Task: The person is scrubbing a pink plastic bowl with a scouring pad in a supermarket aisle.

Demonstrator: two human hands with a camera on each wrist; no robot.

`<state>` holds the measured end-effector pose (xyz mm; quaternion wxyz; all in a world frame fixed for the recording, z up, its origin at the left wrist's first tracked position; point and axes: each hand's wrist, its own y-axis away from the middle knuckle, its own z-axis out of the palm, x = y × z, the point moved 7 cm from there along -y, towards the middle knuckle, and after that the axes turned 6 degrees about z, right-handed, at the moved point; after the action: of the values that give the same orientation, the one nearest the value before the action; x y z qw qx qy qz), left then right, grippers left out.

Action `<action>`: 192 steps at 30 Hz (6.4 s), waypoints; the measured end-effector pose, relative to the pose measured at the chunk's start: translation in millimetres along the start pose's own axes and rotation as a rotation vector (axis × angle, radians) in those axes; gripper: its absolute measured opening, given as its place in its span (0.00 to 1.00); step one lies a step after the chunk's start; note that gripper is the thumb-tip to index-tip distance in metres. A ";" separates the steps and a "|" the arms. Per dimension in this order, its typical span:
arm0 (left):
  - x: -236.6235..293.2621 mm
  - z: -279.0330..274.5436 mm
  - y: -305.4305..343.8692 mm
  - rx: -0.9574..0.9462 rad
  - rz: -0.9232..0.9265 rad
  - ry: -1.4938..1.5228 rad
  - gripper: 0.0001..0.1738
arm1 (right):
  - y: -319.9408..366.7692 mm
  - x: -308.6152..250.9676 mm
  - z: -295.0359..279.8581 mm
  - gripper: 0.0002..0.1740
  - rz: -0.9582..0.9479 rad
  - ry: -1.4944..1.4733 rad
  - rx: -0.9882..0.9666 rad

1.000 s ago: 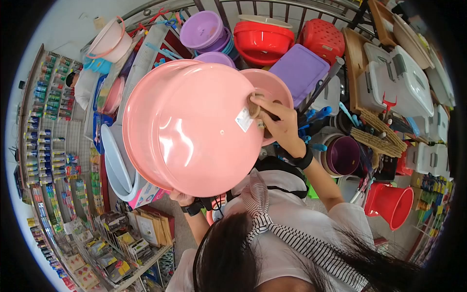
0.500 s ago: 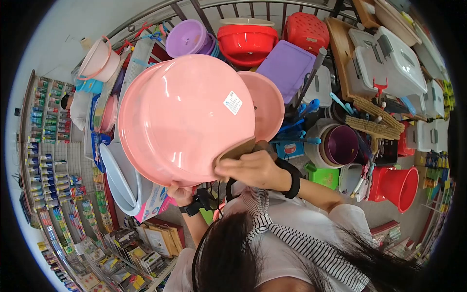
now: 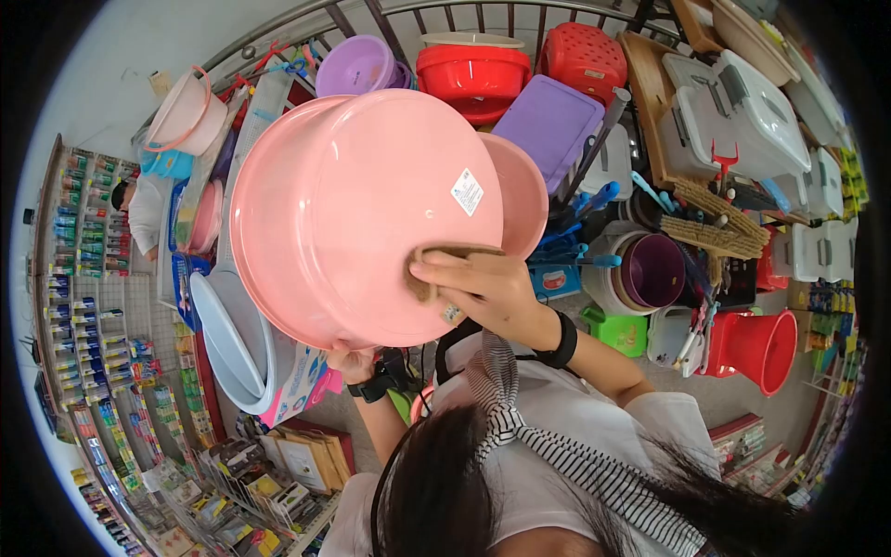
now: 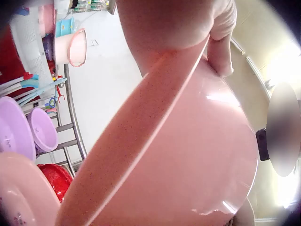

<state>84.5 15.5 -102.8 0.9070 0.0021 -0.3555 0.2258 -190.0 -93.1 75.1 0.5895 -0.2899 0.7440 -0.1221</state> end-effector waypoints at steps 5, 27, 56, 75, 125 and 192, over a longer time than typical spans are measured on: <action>0.5 -20.2 -1.6 0.063 -0.018 0.012 0.50 | 24.6 33.1 -0.6 0.21 0.039 0.022 -0.049; 63.3 -15.0 7.7 0.329 0.293 -0.728 0.11 | 34.6 54.4 6.1 0.24 0.278 0.172 0.163; 76.4 -55.1 23.1 -0.178 0.406 -1.181 0.21 | -16.6 22.9 44.8 0.17 0.345 -0.077 0.081; 31.1 -18.4 3.7 0.042 -0.162 0.352 0.36 | -4.0 -23.3 62.5 0.21 -0.006 -0.004 -0.197; 21.8 146.2 -84.2 -0.494 0.296 -1.530 0.46 | 53.3 35.1 -75.0 0.09 0.545 0.286 0.025; -155.3 7.9 -184.6 -0.325 -0.031 -1.709 0.20 | 112.3 255.2 -71.8 0.25 1.130 0.657 0.421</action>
<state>55.0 -215.0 -168.2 0.3214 0.0460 -0.9423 0.0808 -325.3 -161.3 -169.7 0.3501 0.3157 0.8817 -0.0195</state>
